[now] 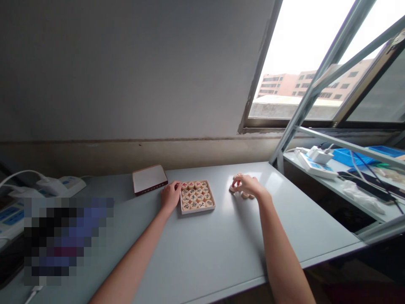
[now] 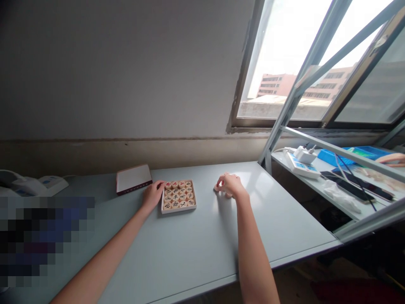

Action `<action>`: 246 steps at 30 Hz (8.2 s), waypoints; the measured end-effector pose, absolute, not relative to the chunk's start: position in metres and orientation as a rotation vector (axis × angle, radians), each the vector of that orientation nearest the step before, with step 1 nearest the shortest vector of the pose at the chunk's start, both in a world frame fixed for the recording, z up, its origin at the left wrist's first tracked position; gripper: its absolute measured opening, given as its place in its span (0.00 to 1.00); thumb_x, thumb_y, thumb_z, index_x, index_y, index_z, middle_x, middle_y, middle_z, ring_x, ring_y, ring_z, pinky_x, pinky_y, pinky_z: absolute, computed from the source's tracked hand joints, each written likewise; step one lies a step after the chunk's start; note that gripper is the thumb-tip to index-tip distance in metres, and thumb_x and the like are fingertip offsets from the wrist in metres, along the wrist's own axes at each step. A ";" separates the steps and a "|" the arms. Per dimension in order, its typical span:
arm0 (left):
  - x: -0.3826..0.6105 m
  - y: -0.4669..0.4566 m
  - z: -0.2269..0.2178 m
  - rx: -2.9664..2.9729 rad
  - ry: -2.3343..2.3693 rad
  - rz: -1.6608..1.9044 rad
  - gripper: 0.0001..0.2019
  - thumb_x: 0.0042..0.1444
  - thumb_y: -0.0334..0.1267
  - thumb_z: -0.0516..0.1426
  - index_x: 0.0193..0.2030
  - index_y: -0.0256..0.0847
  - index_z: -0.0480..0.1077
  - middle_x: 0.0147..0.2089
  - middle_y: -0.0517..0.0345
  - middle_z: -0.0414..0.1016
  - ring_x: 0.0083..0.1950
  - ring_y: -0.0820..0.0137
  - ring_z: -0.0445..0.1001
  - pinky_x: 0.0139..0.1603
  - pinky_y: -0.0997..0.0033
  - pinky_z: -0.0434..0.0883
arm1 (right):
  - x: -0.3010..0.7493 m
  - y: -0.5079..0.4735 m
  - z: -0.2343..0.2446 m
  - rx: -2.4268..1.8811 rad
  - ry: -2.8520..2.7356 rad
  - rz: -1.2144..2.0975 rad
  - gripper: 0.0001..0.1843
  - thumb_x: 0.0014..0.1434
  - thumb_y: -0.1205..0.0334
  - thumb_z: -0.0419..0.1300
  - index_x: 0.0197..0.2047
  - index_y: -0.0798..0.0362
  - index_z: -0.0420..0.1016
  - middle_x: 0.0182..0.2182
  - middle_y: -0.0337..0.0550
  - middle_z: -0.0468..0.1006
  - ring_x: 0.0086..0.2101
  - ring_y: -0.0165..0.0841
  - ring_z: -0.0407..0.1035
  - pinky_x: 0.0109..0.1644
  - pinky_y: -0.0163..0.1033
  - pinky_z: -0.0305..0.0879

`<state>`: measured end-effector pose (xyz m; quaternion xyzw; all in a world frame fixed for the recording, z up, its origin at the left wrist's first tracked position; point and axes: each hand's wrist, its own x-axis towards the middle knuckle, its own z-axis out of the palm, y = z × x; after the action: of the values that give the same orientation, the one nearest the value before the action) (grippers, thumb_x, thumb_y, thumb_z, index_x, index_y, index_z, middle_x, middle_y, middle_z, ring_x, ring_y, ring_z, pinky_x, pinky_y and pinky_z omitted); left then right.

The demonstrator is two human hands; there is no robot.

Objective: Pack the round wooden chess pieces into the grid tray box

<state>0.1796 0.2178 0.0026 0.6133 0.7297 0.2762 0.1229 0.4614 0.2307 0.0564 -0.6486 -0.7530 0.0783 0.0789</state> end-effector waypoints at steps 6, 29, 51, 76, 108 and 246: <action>0.179 0.218 0.000 1.812 2.132 0.825 0.13 0.57 0.38 0.47 0.41 0.40 0.71 0.44 0.54 0.75 0.45 0.67 0.71 0.41 0.72 0.62 | 0.414 0.230 0.054 -1.486 -2.239 0.189 0.13 0.55 0.49 0.52 0.36 0.48 0.72 0.35 0.40 0.74 0.35 0.33 0.66 0.39 0.39 0.55; 0.180 0.217 0.001 1.829 2.131 0.823 0.12 0.57 0.37 0.47 0.41 0.40 0.70 0.44 0.55 0.75 0.46 0.66 0.70 0.42 0.72 0.62 | 0.351 0.224 0.022 -1.486 -2.299 -0.160 0.05 0.55 0.60 0.57 0.35 0.51 0.67 0.37 0.42 0.71 0.39 0.35 0.61 0.39 0.38 0.46; 0.181 0.215 0.002 1.844 2.120 0.854 0.12 0.56 0.35 0.48 0.41 0.40 0.70 0.44 0.54 0.75 0.46 0.67 0.70 0.44 0.72 0.62 | 0.444 0.248 0.022 -2.188 -1.902 -0.294 0.13 0.58 0.63 0.47 0.37 0.54 0.73 0.40 0.53 0.68 0.42 0.42 0.57 0.41 0.44 0.49; 0.180 0.214 0.003 1.850 2.090 0.844 0.12 0.55 0.36 0.48 0.41 0.40 0.70 0.44 0.53 0.75 0.46 0.65 0.70 0.44 0.69 0.62 | 0.325 0.204 0.027 -1.283 -2.427 -0.054 0.05 0.55 0.65 0.57 0.37 0.52 0.68 0.36 0.41 0.75 0.37 0.33 0.66 0.40 0.37 0.49; 0.161 0.224 -0.005 1.881 1.794 0.888 0.16 0.51 0.34 0.51 0.46 0.37 0.70 0.48 0.52 0.73 0.49 0.66 0.69 0.51 0.69 0.64 | 0.420 0.246 0.029 -1.883 -1.814 -0.319 0.17 0.54 0.66 0.52 0.47 0.55 0.68 0.48 0.54 0.68 0.47 0.44 0.57 0.44 0.47 0.50; 0.166 0.215 0.001 1.935 1.845 0.854 0.16 0.53 0.34 0.50 0.48 0.36 0.70 0.49 0.50 0.72 0.50 0.65 0.68 0.51 0.69 0.63 | 0.408 0.215 0.045 -1.532 -2.142 -0.112 0.11 0.59 0.59 0.49 0.41 0.49 0.70 0.41 0.42 0.72 0.39 0.35 0.66 0.44 0.42 0.54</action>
<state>0.1664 0.2151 0.0012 0.6798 0.6482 0.3000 0.1665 0.4077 0.2148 0.0452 -0.5627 -0.7868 -0.0411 0.2502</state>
